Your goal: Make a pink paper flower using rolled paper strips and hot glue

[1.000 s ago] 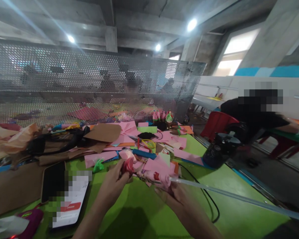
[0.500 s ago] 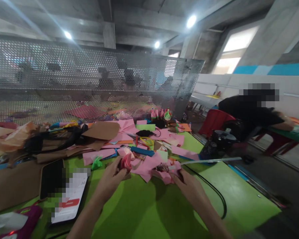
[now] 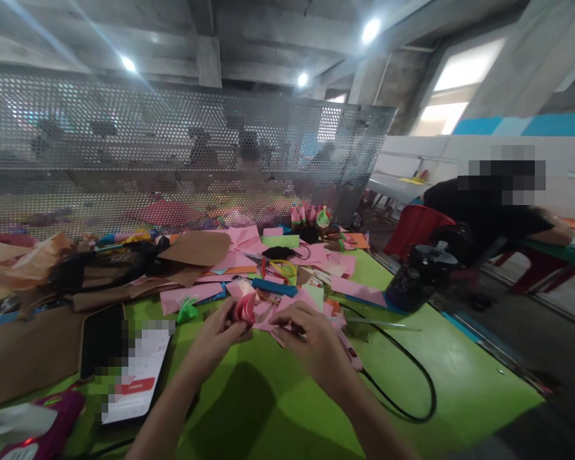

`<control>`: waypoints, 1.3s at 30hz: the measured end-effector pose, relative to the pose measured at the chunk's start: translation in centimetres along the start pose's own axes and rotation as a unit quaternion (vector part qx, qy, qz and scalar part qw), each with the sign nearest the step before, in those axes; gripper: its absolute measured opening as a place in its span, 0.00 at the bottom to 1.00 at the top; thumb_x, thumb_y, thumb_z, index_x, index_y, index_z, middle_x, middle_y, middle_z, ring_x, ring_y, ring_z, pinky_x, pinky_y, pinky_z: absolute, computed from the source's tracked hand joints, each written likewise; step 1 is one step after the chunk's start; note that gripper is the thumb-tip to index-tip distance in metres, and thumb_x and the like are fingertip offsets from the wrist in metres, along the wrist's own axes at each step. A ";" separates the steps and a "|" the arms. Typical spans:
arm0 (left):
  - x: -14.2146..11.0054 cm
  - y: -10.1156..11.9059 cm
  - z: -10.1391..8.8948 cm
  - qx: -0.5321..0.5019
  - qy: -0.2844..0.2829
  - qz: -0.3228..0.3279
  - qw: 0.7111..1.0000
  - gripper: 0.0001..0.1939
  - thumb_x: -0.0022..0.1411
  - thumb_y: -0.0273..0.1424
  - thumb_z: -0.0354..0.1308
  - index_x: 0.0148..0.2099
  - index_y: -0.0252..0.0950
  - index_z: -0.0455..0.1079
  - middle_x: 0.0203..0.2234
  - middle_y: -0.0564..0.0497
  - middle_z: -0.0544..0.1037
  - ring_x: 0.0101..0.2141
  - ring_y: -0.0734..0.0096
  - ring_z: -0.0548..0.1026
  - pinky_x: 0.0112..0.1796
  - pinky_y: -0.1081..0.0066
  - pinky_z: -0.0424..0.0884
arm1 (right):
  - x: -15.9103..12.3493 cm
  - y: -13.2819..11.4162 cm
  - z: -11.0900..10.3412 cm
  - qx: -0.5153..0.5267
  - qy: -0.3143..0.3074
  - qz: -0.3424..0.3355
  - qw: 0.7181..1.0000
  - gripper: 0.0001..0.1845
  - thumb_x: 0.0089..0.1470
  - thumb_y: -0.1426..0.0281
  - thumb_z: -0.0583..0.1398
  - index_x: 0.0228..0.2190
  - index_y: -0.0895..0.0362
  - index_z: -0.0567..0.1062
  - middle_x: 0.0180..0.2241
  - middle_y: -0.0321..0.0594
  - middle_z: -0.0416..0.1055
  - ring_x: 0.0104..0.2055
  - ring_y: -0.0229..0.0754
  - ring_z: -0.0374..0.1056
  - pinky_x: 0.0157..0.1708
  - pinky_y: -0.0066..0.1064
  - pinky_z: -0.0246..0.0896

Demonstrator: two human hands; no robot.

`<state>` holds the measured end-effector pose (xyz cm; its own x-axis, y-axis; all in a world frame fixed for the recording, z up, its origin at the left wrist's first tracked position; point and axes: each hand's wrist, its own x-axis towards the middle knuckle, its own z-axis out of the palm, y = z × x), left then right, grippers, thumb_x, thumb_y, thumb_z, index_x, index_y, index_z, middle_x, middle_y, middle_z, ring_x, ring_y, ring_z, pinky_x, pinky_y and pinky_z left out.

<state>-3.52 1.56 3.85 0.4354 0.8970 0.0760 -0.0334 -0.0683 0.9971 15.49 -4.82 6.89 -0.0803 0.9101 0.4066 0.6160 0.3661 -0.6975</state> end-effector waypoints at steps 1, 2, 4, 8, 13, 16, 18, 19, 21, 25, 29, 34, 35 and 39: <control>0.1 -0.1 -0.1 -0.004 -0.005 0.000 1.000 0.13 0.55 0.34 0.57 0.43 0.37 0.66 0.34 0.54 0.69 0.35 0.70 0.70 0.40 0.69 0.73 | 0.4 -0.1 0.9 0.008 0.004 -0.005 1.000 0.08 0.55 0.77 0.61 0.35 0.54 0.79 0.37 0.39 0.75 0.38 0.40 0.71 0.36 0.28 0.66; 0.1 -0.3 -0.1 -0.007 -0.008 0.000 1.000 0.13 0.55 0.34 0.57 0.43 0.37 0.66 0.34 0.54 0.69 0.36 0.69 0.71 0.40 0.68 0.73 | 0.7 -0.1 1.6 0.015 0.014 -0.015 1.000 0.08 0.54 0.78 0.62 0.34 0.55 0.79 0.37 0.39 0.76 0.39 0.41 0.71 0.37 0.29 0.66; 0.2 -0.4 -0.2 -0.011 -0.014 0.002 1.000 0.14 0.54 0.34 0.57 0.44 0.37 0.66 0.35 0.54 0.70 0.36 0.69 0.71 0.40 0.68 0.73 | 1.1 0.0 2.6 0.014 0.030 -0.024 0.999 0.09 0.53 0.80 0.62 0.33 0.55 0.79 0.36 0.40 0.76 0.39 0.42 0.71 0.39 0.31 0.66; 0.3 -0.3 -0.1 -0.013 -0.021 0.002 1.000 0.16 0.52 0.33 0.57 0.45 0.37 0.67 0.36 0.52 0.72 0.37 0.67 0.71 0.40 0.67 0.73 | 1.5 0.2 3.3 -0.006 0.038 -0.030 0.999 0.11 0.52 0.82 0.61 0.32 0.55 0.79 0.36 0.39 0.76 0.38 0.41 0.71 0.38 0.31 0.66; 0.3 0.0 -0.3 -0.012 -0.042 0.005 0.999 0.20 0.53 0.33 0.57 0.49 0.36 0.68 0.41 0.50 0.74 0.43 0.63 0.72 0.44 0.67 0.71 | 1.6 -0.1 3.3 -0.028 0.030 -0.026 0.999 0.10 0.52 0.82 0.61 0.32 0.56 0.78 0.34 0.38 0.75 0.35 0.40 0.70 0.36 0.29 0.64; 0.4 -0.5 -0.6 -0.009 -0.060 0.001 0.998 0.24 0.53 0.31 0.57 0.53 0.37 0.67 0.47 0.49 0.74 0.50 0.60 0.70 0.49 0.65 0.69 | 1.6 -0.1 3.4 -0.039 0.029 -0.024 0.999 0.09 0.53 0.81 0.60 0.32 0.56 0.77 0.33 0.38 0.74 0.35 0.40 0.69 0.35 0.28 0.62; 0.7 -1.2 -0.7 -0.006 -0.071 0.009 0.997 0.26 0.51 0.27 0.56 0.54 0.38 0.66 0.48 0.49 0.74 0.50 0.60 0.70 0.51 0.64 0.67 | 1.6 0.0 3.4 -0.043 0.037 -0.016 0.998 0.09 0.53 0.81 0.60 0.31 0.56 0.76 0.33 0.38 0.73 0.35 0.40 0.68 0.35 0.28 0.62; 0.8 -1.7 -0.7 -0.002 -0.076 0.015 0.997 0.27 0.50 0.25 0.56 0.55 0.38 0.66 0.48 0.49 0.74 0.49 0.61 0.70 0.51 0.64 0.67 | 1.6 0.0 3.3 -0.042 0.044 -0.012 0.998 0.09 0.52 0.81 0.60 0.30 0.56 0.75 0.33 0.38 0.73 0.34 0.40 0.68 0.35 0.28 0.62; 1.1 -2.5 -0.8 0.009 -0.080 0.022 0.996 0.27 0.50 0.23 0.55 0.55 0.38 0.66 0.47 0.49 0.74 0.48 0.62 0.71 0.49 0.64 0.68 | 1.5 -0.1 3.3 -0.036 0.053 -0.009 0.998 0.08 0.51 0.82 0.61 0.30 0.56 0.73 0.32 0.37 0.72 0.33 0.39 0.68 0.34 0.28 0.61; 1.2 -3.2 -0.8 0.022 -0.068 0.013 0.997 0.25 0.51 0.23 0.56 0.53 0.38 0.66 0.42 0.50 0.73 0.44 0.64 0.70 0.45 0.66 0.68 | 1.6 -0.4 3.0 -0.038 0.050 -0.038 0.997 0.08 0.53 0.81 0.60 0.32 0.56 0.75 0.36 0.39 0.73 0.36 0.40 0.69 0.36 0.27 0.62; 1.1 -3.0 -0.6 0.029 -0.051 0.020 0.998 0.21 0.52 0.23 0.56 0.50 0.38 0.67 0.38 0.52 0.71 0.40 0.66 0.68 0.43 0.68 0.68 | 1.9 -0.5 3.0 -0.104 0.045 -0.046 0.992 0.09 0.56 0.79 0.59 0.36 0.55 0.76 0.38 0.40 0.74 0.38 0.42 0.69 0.37 0.29 0.62; 0.9 -2.9 -0.5 -0.017 -0.065 0.018 0.998 0.22 0.56 0.25 0.56 0.54 0.41 0.61 0.42 0.51 0.70 0.40 0.67 0.66 0.41 0.69 0.68 | 2.3 -0.4 3.2 -0.186 0.037 -0.049 0.981 0.11 0.54 0.78 0.62 0.38 0.53 0.77 0.38 0.40 0.73 0.37 0.44 0.70 0.33 0.30 0.60; 0.9 -3.0 -0.5 -0.023 -0.069 0.026 0.997 0.22 0.56 0.25 0.55 0.54 0.41 0.60 0.43 0.51 0.70 0.41 0.67 0.66 0.42 0.69 0.67 | 2.4 -0.4 3.2 -0.188 0.033 -0.053 0.980 0.11 0.54 0.78 0.62 0.38 0.53 0.77 0.38 0.40 0.73 0.37 0.44 0.70 0.34 0.30 0.60; 1.2 -3.1 -0.5 -0.004 -0.067 0.084 0.994 0.22 0.57 0.24 0.54 0.54 0.39 0.61 0.43 0.50 0.69 0.43 0.66 0.65 0.43 0.70 0.65 | 2.5 -0.5 3.3 -0.157 0.034 -0.082 0.984 0.12 0.54 0.79 0.62 0.39 0.53 0.76 0.40 0.41 0.73 0.40 0.44 0.70 0.38 0.30 0.62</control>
<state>-3.37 3.05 0.81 0.5387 0.8074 0.2406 -0.1214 -0.2082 0.9705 12.41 -2.12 6.27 -0.1528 0.8254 0.5435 0.8113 0.4188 -0.4079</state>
